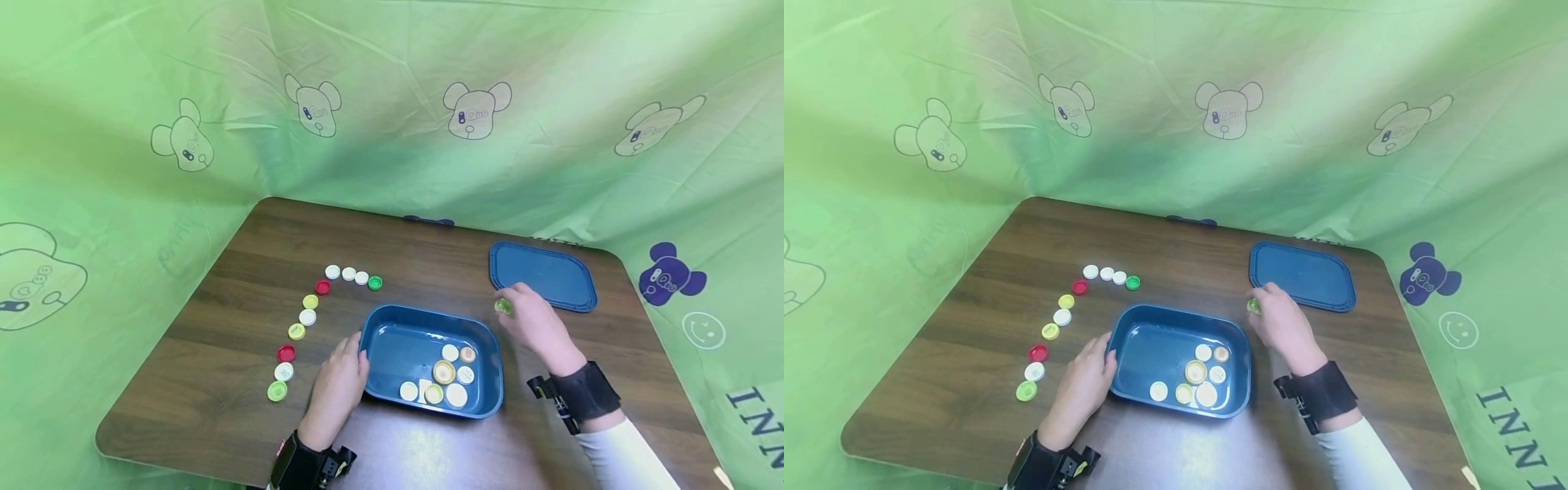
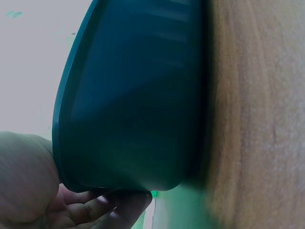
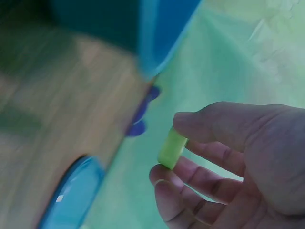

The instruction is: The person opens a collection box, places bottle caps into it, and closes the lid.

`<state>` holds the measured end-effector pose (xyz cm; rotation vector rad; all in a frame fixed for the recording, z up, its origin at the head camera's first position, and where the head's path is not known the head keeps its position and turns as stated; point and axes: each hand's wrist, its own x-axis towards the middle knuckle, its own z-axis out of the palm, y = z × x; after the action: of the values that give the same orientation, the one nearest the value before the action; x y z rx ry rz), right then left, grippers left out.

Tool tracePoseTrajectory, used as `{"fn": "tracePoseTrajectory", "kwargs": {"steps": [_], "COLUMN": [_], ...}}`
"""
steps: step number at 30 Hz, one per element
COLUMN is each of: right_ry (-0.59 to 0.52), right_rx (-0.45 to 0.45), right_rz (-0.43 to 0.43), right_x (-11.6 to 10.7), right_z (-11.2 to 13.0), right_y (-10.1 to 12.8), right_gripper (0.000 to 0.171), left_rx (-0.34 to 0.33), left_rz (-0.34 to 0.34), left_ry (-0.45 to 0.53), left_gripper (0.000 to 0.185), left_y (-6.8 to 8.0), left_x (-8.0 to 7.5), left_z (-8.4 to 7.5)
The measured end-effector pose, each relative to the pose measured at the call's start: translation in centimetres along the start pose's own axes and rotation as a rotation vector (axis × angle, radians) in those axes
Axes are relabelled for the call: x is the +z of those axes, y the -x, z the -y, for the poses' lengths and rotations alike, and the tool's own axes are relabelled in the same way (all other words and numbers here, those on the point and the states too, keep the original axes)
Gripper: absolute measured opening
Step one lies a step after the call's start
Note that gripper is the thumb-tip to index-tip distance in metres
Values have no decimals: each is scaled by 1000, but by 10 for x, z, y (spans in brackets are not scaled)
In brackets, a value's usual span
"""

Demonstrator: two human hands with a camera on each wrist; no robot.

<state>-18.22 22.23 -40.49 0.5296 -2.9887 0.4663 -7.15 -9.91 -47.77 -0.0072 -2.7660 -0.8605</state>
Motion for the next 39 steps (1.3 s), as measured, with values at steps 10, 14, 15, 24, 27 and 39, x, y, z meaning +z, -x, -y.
{"fn": "tracePoseTrajectory", "kwargs": {"steps": [10,14,15,24,27,39], "right_ry": [10,24,26,42,43,35], "right_rx": [-131,-158,-164,-244,-272,-360], "right_rz": [66,91,92,132,132,161], "right_x": [0,6,7,20,22,31], "right_z": [58,73,77,103,107,118], "right_y": [10,15,16,27,30,35], "right_gripper": [32,31,31,32,31,30], "left_rx": [20,17,17,28,27,15], "left_rz": [-38,-28,-25,-35,-35,-26], "left_ry": [-1,-1,0,7,11,21], "left_gripper": [33,33,33,32,32,32], "left_y": [-2,-2,-2,-1,-1,2], "left_x": [0,0,0,-1,-1,0], "left_z": [2,2,2,2,3,2]}}
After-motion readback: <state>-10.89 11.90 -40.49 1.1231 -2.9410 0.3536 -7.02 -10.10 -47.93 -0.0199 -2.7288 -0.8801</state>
